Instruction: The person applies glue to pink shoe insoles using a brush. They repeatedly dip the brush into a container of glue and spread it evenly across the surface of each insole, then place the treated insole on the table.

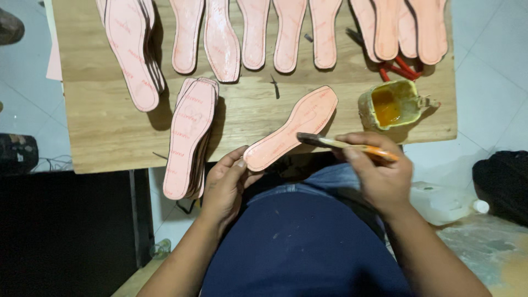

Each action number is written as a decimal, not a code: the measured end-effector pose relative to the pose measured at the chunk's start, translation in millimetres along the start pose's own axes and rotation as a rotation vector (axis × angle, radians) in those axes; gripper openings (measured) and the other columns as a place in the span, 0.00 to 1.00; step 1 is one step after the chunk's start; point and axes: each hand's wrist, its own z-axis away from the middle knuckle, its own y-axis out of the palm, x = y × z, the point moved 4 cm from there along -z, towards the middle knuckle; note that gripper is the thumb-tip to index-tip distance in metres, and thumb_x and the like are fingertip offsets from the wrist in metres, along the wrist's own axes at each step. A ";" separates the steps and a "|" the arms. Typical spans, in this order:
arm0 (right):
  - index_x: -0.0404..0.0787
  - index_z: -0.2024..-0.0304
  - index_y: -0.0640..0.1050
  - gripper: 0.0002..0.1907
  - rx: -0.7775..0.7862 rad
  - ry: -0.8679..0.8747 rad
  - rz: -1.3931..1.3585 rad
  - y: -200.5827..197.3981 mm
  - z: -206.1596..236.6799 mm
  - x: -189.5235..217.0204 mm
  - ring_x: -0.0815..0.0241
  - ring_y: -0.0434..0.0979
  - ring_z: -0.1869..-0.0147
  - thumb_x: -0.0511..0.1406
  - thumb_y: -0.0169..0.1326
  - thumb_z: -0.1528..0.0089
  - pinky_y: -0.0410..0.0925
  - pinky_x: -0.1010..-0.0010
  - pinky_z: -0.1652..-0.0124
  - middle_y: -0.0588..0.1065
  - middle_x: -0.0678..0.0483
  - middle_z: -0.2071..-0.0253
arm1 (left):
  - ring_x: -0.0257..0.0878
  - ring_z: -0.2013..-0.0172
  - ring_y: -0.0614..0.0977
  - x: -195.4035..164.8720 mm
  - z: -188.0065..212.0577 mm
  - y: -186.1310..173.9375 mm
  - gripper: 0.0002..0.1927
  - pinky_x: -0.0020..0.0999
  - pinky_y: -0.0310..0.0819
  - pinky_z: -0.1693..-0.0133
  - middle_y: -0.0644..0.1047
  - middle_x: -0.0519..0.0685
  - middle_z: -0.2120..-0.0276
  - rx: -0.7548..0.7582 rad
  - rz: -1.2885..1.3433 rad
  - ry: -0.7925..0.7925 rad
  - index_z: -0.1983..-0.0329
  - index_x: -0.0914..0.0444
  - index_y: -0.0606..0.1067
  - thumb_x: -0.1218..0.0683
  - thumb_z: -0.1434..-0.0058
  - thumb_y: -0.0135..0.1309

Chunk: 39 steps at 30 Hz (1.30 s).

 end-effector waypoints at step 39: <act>0.25 0.49 0.74 0.11 -0.416 0.093 -0.176 -104.8 30.3 -27.8 0.53 0.82 0.54 0.27 0.52 0.32 0.76 0.64 0.50 0.79 0.37 0.51 | 0.37 0.67 0.78 -32.3 -180.3 262.0 0.22 0.27 0.78 0.68 0.79 0.53 0.59 0.281 0.053 0.012 0.38 0.72 0.68 0.71 0.37 0.50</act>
